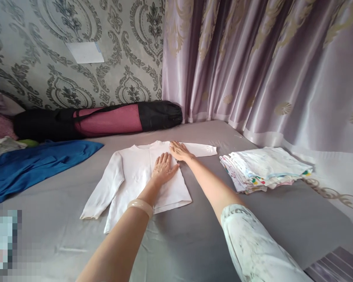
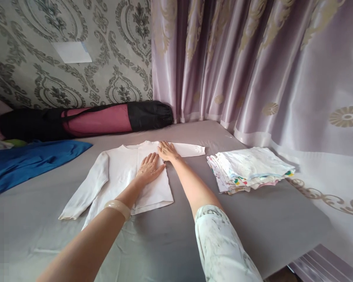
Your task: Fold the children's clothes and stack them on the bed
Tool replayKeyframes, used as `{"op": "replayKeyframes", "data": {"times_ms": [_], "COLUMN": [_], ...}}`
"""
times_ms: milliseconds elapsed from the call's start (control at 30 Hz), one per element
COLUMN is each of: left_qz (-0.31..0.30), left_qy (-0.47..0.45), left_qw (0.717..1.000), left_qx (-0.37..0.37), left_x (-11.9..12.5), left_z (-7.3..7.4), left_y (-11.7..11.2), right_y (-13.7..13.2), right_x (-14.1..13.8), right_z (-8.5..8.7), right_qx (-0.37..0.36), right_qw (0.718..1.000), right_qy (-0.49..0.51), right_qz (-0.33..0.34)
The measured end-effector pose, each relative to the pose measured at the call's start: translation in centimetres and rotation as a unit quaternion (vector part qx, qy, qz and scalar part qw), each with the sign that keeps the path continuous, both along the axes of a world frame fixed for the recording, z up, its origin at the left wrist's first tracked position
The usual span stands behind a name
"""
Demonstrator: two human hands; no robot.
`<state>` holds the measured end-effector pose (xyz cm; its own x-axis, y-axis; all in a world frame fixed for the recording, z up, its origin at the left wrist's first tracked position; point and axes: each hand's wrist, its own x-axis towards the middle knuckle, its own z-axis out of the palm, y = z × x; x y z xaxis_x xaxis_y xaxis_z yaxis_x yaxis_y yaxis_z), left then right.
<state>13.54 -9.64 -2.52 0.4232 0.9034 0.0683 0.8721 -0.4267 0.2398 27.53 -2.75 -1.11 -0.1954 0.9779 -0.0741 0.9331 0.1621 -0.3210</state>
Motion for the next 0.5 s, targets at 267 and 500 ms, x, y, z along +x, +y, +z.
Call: {"op": "replayKeyframes", "data": {"times_ms": [267, 500], "left_qz": [0.004, 0.0], "left_qy": [0.015, -0.001], "left_qw": [1.0, 0.996], "left_qx": [-0.021, -0.091], "left_x": [0.3, -0.4], "left_z": [0.9, 2.7], "left_y": [-0.4, -0.5], "right_y": [0.3, 0.7], "right_x": [0.2, 0.3], "right_z": [-1.0, -0.3], "right_qx": [0.028, 0.012], "right_qw": [0.998, 0.997], "right_qy": [-0.05, -0.074], "right_qz": [-0.011, -0.008]}}
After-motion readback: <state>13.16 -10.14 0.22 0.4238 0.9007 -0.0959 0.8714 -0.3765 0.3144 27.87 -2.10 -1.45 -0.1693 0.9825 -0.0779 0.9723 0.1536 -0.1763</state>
